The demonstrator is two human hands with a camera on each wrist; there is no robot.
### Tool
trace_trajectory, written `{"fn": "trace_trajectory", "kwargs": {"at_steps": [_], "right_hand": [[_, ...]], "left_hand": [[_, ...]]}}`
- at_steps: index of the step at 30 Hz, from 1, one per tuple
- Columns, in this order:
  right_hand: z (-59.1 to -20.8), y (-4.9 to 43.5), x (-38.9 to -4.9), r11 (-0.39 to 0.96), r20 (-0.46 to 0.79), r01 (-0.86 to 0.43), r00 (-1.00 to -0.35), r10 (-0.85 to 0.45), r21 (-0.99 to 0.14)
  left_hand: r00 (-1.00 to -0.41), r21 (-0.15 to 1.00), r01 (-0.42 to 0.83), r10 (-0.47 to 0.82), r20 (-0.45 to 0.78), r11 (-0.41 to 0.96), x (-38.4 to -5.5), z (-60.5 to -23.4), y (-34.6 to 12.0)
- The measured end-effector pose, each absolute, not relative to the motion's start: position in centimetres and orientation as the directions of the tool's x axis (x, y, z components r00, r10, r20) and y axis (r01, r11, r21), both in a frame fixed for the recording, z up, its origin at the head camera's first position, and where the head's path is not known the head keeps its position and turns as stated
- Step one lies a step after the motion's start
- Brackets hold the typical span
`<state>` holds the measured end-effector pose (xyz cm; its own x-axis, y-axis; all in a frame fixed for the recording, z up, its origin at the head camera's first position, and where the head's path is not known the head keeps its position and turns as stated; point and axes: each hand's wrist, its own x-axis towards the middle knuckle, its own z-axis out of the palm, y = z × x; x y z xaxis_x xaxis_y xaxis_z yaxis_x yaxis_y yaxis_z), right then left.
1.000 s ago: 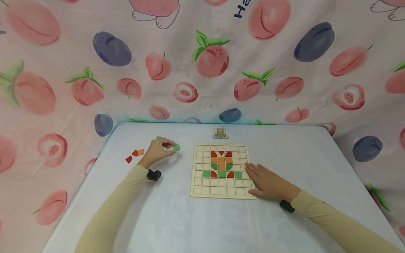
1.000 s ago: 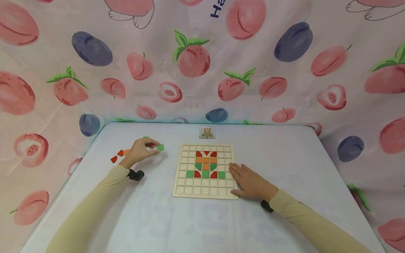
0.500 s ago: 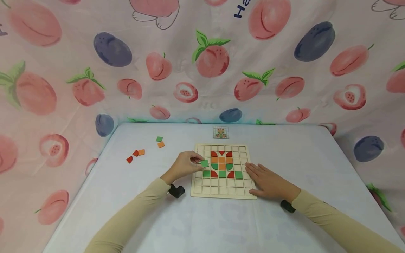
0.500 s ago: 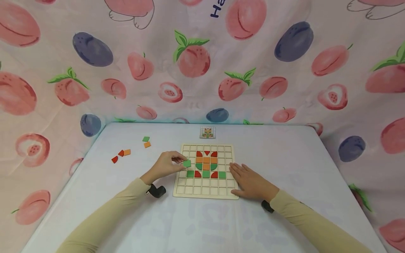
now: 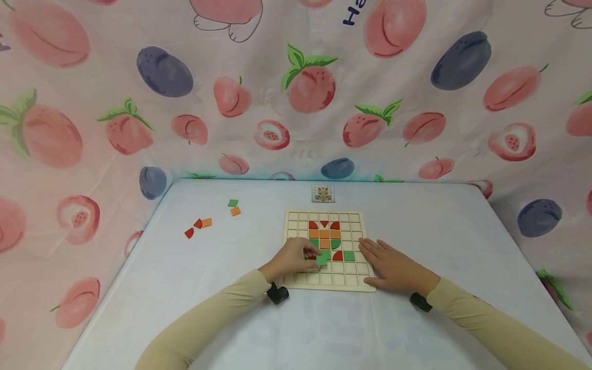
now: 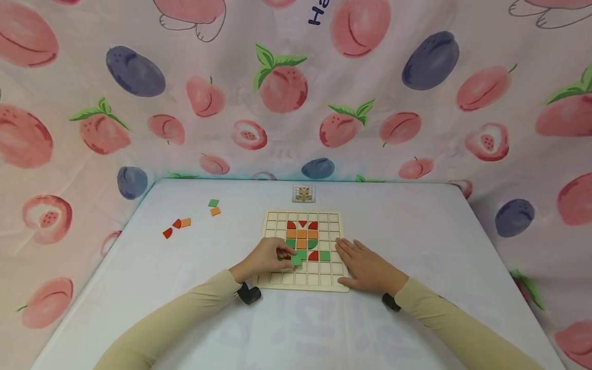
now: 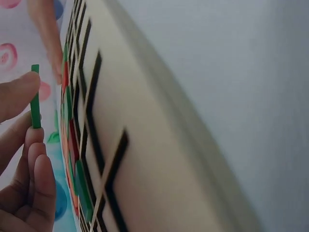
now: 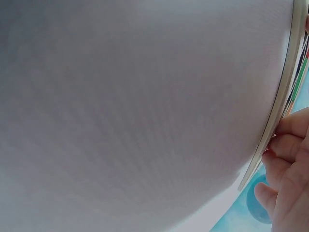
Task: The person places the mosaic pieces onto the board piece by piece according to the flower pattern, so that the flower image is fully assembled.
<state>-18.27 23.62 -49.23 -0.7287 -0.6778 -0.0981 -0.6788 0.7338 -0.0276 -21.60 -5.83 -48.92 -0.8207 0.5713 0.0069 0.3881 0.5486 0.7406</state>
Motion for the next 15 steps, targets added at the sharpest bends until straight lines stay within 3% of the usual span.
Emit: {"fn": "trace_trajectory", "kwargs": {"at_steps": [15], "right_hand": [[-49.1, 23.6, -18.2, 0.717, -0.062, -0.697, -0.715, -0.697, -0.014]], "left_hand": [[-0.794, 0.691, 0.44, 0.608, 0.001, 0.573, -21.3, -49.4, -4.6]]}}
